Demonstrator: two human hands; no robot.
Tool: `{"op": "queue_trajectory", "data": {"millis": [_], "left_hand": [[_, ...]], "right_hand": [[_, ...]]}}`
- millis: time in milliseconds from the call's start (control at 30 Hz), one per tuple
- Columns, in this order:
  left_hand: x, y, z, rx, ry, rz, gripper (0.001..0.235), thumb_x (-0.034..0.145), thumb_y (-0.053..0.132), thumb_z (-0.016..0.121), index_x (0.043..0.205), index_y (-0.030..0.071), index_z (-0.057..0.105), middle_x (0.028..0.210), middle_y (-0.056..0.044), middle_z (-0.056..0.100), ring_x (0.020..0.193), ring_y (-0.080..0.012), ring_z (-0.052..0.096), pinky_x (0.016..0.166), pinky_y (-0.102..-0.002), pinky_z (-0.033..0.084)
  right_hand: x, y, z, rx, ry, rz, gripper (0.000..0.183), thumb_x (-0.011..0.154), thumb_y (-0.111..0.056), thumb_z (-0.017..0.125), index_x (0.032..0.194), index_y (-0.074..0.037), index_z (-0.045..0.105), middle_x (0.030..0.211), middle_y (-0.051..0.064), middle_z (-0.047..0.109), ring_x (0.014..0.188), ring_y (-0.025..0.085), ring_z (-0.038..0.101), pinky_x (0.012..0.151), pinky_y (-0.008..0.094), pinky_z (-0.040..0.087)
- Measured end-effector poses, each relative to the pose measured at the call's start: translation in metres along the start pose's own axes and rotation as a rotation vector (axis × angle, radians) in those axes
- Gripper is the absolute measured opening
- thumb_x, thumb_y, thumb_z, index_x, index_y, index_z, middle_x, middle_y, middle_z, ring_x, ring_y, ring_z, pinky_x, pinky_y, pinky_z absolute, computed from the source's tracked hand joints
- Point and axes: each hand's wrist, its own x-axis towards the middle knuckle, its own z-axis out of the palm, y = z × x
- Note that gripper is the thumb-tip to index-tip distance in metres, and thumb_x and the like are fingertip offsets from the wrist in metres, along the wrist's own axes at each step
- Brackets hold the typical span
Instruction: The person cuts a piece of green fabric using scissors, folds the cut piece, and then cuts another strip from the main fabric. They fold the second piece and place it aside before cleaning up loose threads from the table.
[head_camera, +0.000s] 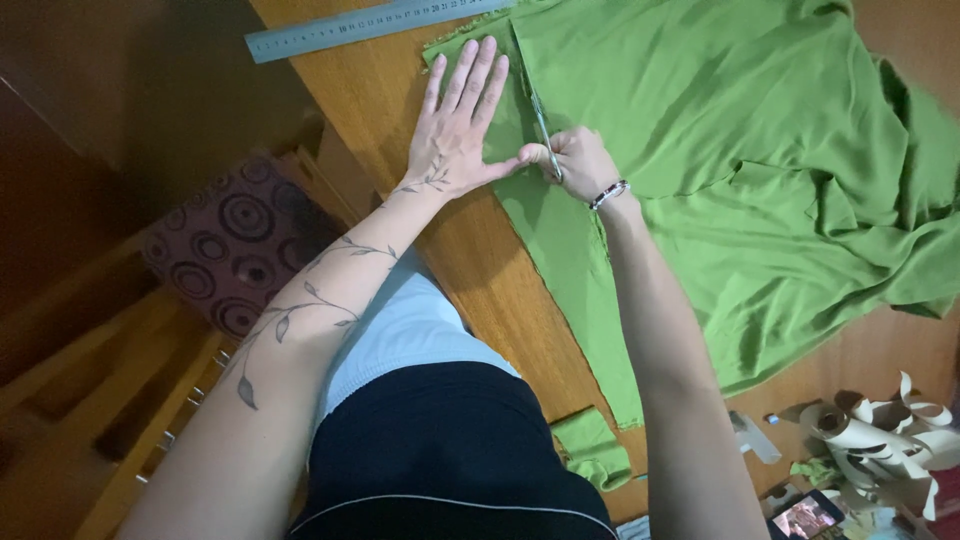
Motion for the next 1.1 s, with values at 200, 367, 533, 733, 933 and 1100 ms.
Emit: {"op": "queue_trajectory", "data": {"millis": [200,367,533,733,933,1100], "left_hand": [[0.0,0.0,-0.003,-0.03,-0.046,-0.003,0.11,0.097,0.09,0.027,0.163,0.005,0.005,0.169,-0.016,0.001,0.158,-0.0308,0.003,0.128,-0.052,0.001],[0.0,0.001,-0.009,-0.057,-0.103,-0.011,0.111,0.095,0.087,0.034,0.163,0.005,0.001,0.169,-0.015,-0.002,0.159,-0.0309,0.001,0.128,-0.051,-0.002],[0.001,-0.002,-0.004,-0.055,-0.102,-0.005,0.113,0.096,0.087,0.041,0.163,0.005,0.002,0.169,-0.015,-0.003,0.159,-0.031,0.0,0.128,-0.052,-0.002],[0.001,-0.002,0.002,-0.067,-0.05,0.009,0.114,0.094,0.089,0.039,0.164,0.004,0.007,0.168,-0.016,0.0,0.158,-0.0324,0.003,0.127,-0.054,0.0],[0.001,-0.002,0.0,-0.059,-0.062,0.0,0.115,0.093,0.091,0.034,0.164,0.005,0.006,0.168,-0.015,-0.001,0.158,-0.0314,0.002,0.128,-0.053,0.0],[0.001,-0.001,-0.005,-0.064,-0.116,-0.012,0.116,0.09,0.092,0.025,0.164,0.006,0.003,0.168,-0.015,-0.003,0.159,-0.0314,0.0,0.128,-0.053,-0.002]], "right_hand": [[-0.002,-0.008,-0.003,0.03,-0.007,0.023,0.067,0.082,-0.073,0.06,0.049,-0.015,0.049,0.047,-0.002,0.057,0.042,0.008,0.052,0.046,0.023,0.042],[-0.001,-0.019,-0.009,0.038,-0.036,0.069,0.074,0.075,-0.086,0.05,0.048,-0.017,0.049,0.047,-0.003,0.055,0.044,0.007,0.051,0.05,0.024,0.04],[0.007,-0.024,-0.011,0.028,-0.048,0.076,0.074,0.074,-0.086,0.05,0.048,-0.017,0.049,0.047,-0.004,0.054,0.045,0.008,0.05,0.052,0.025,0.041],[0.012,-0.034,-0.013,0.053,-0.034,0.112,0.072,0.073,-0.085,0.054,0.049,-0.017,0.052,0.049,-0.002,0.058,0.047,0.009,0.057,0.054,0.024,0.047],[0.018,-0.024,-0.01,0.055,-0.022,0.04,0.069,0.08,-0.076,0.06,0.05,-0.015,0.049,0.05,0.0,0.058,0.045,0.009,0.055,0.048,0.024,0.044],[0.018,-0.021,-0.01,0.041,-0.023,0.039,0.068,0.084,-0.071,0.065,0.051,-0.015,0.046,0.05,0.001,0.056,0.046,0.01,0.053,0.048,0.026,0.042]]}}
